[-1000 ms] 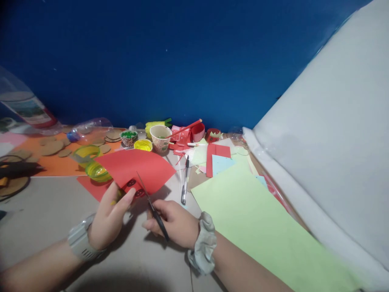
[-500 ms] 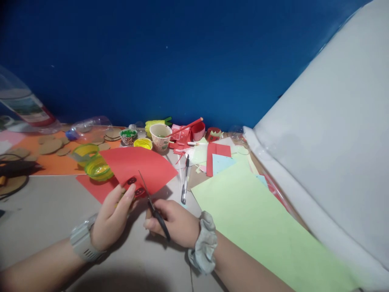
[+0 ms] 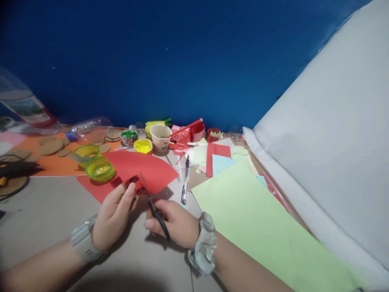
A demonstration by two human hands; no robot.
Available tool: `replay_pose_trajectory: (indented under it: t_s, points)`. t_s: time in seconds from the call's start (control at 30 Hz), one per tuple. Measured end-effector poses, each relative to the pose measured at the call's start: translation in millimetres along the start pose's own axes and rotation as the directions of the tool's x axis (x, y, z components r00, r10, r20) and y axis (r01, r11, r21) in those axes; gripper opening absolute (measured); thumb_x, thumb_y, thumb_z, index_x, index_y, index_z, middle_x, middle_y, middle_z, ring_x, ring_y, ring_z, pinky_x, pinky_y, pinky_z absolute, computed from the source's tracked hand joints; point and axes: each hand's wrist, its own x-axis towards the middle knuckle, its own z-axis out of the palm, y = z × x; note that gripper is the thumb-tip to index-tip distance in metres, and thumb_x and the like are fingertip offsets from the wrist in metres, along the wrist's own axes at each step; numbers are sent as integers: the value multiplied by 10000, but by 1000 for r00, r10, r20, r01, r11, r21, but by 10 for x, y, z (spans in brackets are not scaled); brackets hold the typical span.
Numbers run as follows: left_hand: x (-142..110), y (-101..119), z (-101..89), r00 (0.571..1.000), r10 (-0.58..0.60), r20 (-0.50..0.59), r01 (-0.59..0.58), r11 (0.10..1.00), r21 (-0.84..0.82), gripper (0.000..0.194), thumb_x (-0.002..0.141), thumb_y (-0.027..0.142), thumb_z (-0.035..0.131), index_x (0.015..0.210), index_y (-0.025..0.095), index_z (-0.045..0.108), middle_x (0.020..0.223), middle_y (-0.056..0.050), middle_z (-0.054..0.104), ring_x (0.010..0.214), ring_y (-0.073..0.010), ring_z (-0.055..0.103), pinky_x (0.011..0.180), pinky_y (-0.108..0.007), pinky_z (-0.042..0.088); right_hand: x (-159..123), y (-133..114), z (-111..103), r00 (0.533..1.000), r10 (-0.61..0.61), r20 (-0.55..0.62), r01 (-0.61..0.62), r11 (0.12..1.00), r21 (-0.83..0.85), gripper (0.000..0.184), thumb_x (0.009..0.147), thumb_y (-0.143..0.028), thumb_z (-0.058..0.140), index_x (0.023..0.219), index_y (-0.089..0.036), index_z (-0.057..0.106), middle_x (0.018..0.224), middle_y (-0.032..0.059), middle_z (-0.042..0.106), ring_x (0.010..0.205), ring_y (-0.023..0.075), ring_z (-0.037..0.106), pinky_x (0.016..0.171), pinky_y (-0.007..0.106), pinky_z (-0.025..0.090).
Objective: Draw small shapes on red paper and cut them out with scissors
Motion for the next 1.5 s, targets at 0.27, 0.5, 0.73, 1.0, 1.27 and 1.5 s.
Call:
replay_pose_trajectory:
  t_s: [0.27,0.5,0.73,1.0,1.27,1.5]
  points:
    - [4,-28,2,999,-15,42,16,1000,-10,298,995,396,364,822,200,507,691,27,518,609,-107,450,578,-217,377,11,-21,3,1000,-9,-15,9,999,-45,588,806,-744,435,787,-160,499,680,-12,479,603,113,421,582,250,368]
    - [12,-54,-4,999,-26,23,26,1000,1,300,985,387,384,795,192,508,655,27,492,582,-107,418,546,-212,360,-3,18,16,999,12,-44,-12,1000,4,554,805,-714,487,784,-160,492,655,-20,475,586,106,418,557,242,357]
    - [7,-49,-4,1000,-26,13,26,1000,6,289,983,384,388,827,185,529,684,16,517,592,-109,435,544,-213,369,6,50,45,998,26,-65,-20,996,89,529,787,-686,553,765,-162,479,636,-26,470,563,99,413,527,235,349]
    - [12,-41,-2,1000,3,5,-3,1000,10,315,998,378,369,761,194,465,633,43,455,567,-95,402,536,-210,349,-2,67,38,997,16,-82,-8,995,101,525,783,-674,570,747,-156,488,615,-28,476,545,92,415,513,228,344]
    - [25,-14,-3,1000,30,4,-30,1000,-7,301,1002,367,368,767,203,461,650,48,469,558,-85,417,541,-197,371,0,63,53,995,35,-89,-20,987,162,533,752,-682,598,725,-160,493,578,-25,507,504,92,458,474,215,368]
    - [8,-23,-1,998,47,-29,-48,999,-4,307,994,341,387,724,203,438,603,53,449,526,-87,396,488,-194,342,8,65,62,992,64,-108,-46,985,165,548,725,-696,614,686,-163,494,537,-33,508,466,85,464,440,205,376]
